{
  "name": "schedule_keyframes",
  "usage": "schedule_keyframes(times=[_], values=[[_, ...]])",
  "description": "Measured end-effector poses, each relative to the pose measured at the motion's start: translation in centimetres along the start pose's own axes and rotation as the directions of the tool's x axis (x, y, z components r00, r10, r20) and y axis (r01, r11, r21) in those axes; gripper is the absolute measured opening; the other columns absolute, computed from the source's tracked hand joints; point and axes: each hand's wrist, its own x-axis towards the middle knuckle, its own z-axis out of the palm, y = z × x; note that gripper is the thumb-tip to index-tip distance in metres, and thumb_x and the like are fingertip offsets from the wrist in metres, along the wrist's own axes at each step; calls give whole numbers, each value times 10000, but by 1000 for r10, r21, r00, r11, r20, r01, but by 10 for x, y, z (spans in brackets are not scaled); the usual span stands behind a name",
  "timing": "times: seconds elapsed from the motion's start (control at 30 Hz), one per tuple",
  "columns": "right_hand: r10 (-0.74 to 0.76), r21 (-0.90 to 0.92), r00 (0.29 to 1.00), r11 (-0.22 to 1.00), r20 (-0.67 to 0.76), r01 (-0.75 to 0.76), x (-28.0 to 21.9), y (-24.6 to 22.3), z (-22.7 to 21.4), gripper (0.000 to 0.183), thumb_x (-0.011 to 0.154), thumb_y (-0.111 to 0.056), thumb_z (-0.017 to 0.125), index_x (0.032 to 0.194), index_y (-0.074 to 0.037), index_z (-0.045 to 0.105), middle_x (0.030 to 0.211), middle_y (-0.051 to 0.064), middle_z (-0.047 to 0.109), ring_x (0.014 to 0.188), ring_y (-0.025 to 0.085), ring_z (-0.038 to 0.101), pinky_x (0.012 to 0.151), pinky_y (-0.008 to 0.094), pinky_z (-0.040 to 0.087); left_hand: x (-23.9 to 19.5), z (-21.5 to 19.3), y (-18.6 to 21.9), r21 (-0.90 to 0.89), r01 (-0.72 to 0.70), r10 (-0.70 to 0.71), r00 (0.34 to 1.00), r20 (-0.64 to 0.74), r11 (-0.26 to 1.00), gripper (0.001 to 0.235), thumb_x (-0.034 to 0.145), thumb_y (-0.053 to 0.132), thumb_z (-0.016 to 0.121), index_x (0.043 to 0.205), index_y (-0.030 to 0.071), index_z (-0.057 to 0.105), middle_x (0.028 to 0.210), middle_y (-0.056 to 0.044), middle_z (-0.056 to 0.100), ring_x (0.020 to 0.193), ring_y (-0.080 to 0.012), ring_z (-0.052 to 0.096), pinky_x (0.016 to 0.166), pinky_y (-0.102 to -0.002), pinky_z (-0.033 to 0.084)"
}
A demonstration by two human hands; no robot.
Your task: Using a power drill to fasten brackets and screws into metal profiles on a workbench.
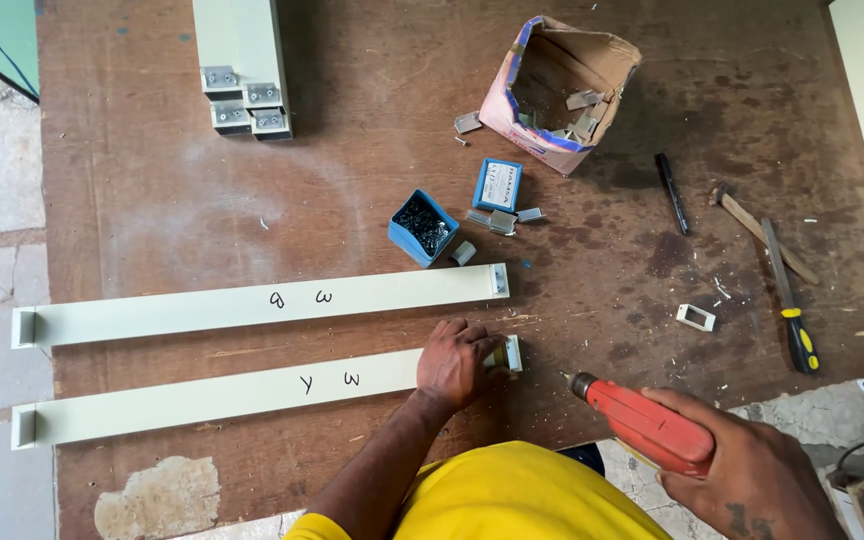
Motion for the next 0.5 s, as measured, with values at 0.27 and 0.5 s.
schedule_keyframes(times=[0.27,0.5], values=[[28,-97,999,995,38,-24,1,11,24,894,703,-308,879,1514,-397,514,1171,75,788,1132,251,758,1039,377,566,0,1,1,28,-4,4,1000,-4,1000,603,885,629,671,1308,199,692,1289,-40,677,1198,-241,540,1085,-422,387],[42,-117,992,993,121,-28,-10,-5,14,885,726,-357,852,1522,-385,467,1066,82,817,1057,263,787,1043,373,566,1,0,3,33,-3,2,1000,18,999,595,898,602,682,1304,166,687,1286,-58,673,1213,-244,545,1113,-431,379]])
